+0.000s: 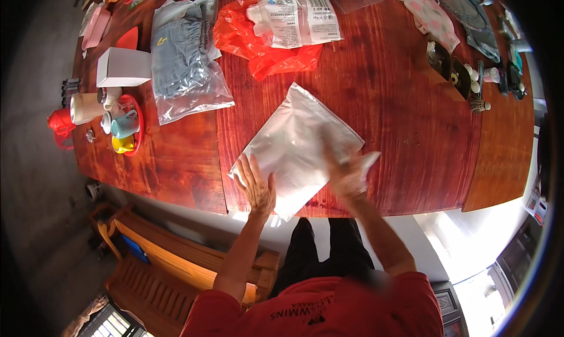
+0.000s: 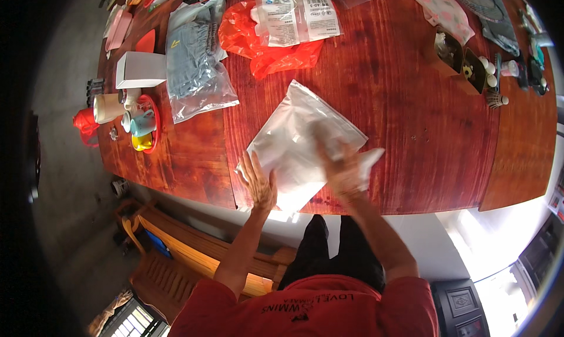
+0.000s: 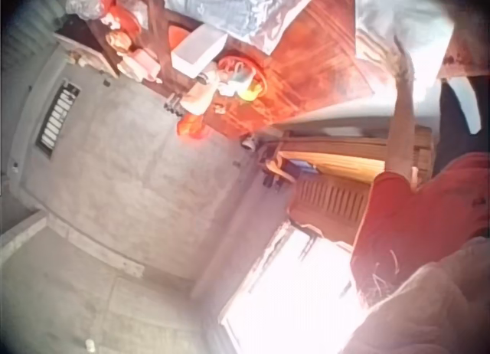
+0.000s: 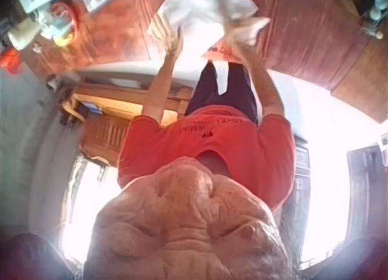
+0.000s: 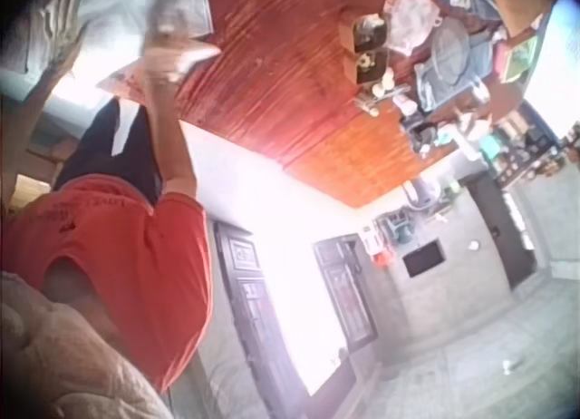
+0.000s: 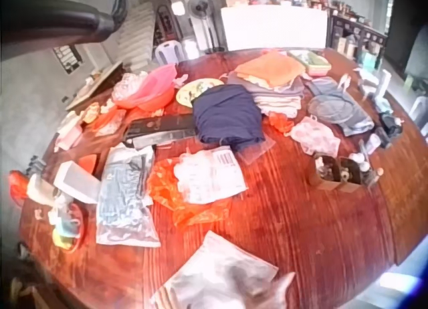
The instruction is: The person wipes various small items on a wooden table using a white cloth. They handle a small white bottle, a small square box, a shuttlecock, a small brown box, and a plastic package, wiping each one individually before placing it back on the table.
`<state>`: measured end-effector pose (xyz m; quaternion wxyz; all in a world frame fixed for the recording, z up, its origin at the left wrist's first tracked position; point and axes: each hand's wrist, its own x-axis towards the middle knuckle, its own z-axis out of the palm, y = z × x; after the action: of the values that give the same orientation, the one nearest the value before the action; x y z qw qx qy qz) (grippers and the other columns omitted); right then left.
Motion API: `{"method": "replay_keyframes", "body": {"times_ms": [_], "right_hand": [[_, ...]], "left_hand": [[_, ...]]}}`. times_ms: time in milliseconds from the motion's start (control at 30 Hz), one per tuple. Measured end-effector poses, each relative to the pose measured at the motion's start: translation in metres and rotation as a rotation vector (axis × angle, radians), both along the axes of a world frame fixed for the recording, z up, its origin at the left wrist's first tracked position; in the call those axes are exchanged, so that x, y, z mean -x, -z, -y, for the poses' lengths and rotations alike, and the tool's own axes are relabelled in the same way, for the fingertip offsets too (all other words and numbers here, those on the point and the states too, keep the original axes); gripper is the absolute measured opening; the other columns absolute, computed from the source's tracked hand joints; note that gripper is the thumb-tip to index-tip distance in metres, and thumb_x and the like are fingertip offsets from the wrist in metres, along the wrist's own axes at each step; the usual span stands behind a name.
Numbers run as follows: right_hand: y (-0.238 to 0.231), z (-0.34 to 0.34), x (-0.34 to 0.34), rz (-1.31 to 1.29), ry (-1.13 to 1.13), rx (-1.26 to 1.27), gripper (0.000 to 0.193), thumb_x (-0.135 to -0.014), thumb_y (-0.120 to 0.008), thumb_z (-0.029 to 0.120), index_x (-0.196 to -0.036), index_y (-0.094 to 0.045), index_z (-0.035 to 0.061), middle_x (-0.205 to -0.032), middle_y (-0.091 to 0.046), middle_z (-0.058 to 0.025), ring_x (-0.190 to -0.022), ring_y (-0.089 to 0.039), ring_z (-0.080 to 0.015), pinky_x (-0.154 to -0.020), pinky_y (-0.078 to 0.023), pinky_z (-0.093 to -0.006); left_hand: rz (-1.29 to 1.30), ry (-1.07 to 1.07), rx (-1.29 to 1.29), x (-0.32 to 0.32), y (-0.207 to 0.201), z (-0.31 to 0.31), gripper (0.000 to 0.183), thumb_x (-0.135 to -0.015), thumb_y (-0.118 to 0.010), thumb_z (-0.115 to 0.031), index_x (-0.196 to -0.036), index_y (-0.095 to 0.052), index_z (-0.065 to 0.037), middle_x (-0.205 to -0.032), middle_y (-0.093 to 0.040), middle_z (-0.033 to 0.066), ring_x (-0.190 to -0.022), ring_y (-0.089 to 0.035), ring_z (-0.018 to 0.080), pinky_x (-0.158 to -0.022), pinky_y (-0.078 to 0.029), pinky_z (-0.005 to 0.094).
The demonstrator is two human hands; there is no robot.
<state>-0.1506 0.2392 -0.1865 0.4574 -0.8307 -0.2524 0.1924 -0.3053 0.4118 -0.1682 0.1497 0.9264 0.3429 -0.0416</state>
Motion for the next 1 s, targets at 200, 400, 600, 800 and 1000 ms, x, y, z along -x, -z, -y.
{"method": "replay_keyframes", "body": {"times_ms": [200,400,600,800,1000], "right_hand": [[0.018,-0.107,0.091,0.567,-0.388,0.026,0.039,-0.080,-0.062,0.015,-0.116,-0.050,0.0163,-0.114,-0.044,-0.0122,-0.097,-0.051,-0.0250,-0.077,-0.049,-0.0414],[0.030,-0.125,0.041,0.819,-0.336,0.271,0.044,-0.081,-0.058,0.023,-0.123,-0.045,0.0160,-0.114,-0.038,-0.0137,-0.102,-0.045,-0.0262,-0.071,-0.049,-0.0380],[0.022,-0.129,0.005,0.878,-0.107,0.312,0.040,-0.084,-0.050,0.016,-0.123,-0.052,0.0173,-0.117,-0.043,-0.0123,-0.103,-0.048,-0.0291,-0.073,-0.047,-0.0407],[0.031,-0.100,-0.053,0.847,0.027,0.689,0.045,-0.082,-0.050,0.015,-0.126,-0.050,0.0214,-0.108,-0.050,-0.0093,-0.090,-0.052,-0.0255,-0.067,-0.049,-0.0392],[-0.017,-0.056,-0.032,0.889,0.101,0.431,0.046,-0.084,-0.052,0.019,-0.129,-0.046,0.0226,-0.098,-0.052,-0.0137,-0.077,-0.055,-0.0284,-0.052,-0.048,-0.0378]], "left_hand": [[-0.768,0.247,0.149,0.033,0.020,0.012,0.091,-0.086,-0.043,-0.058,-0.147,0.005,-0.012,-0.151,0.010,0.0202,-0.136,0.016,0.0438,-0.104,0.007,0.0646],[-0.242,0.055,0.126,0.040,0.036,0.016,0.109,-0.076,-0.053,-0.067,-0.145,0.009,-0.009,-0.151,0.011,0.0183,-0.139,0.014,0.0364,-0.106,0.003,0.0627],[-0.129,0.061,0.093,0.044,0.038,0.016,0.112,-0.074,-0.059,-0.064,-0.146,0.007,-0.010,-0.151,0.010,0.0176,-0.139,0.011,0.0376,-0.105,-0.002,0.0642],[-0.142,0.069,0.093,0.041,0.033,0.018,0.109,-0.076,-0.057,-0.064,-0.146,0.008,-0.011,-0.151,0.013,0.0158,-0.139,0.013,0.0358,-0.105,0.001,0.0643],[-0.051,0.092,0.177,0.024,0.001,0.026,0.110,-0.072,-0.061,-0.064,-0.147,0.000,-0.012,-0.151,0.008,0.0190,-0.140,0.010,0.0357,-0.105,0.002,0.0634]]}}
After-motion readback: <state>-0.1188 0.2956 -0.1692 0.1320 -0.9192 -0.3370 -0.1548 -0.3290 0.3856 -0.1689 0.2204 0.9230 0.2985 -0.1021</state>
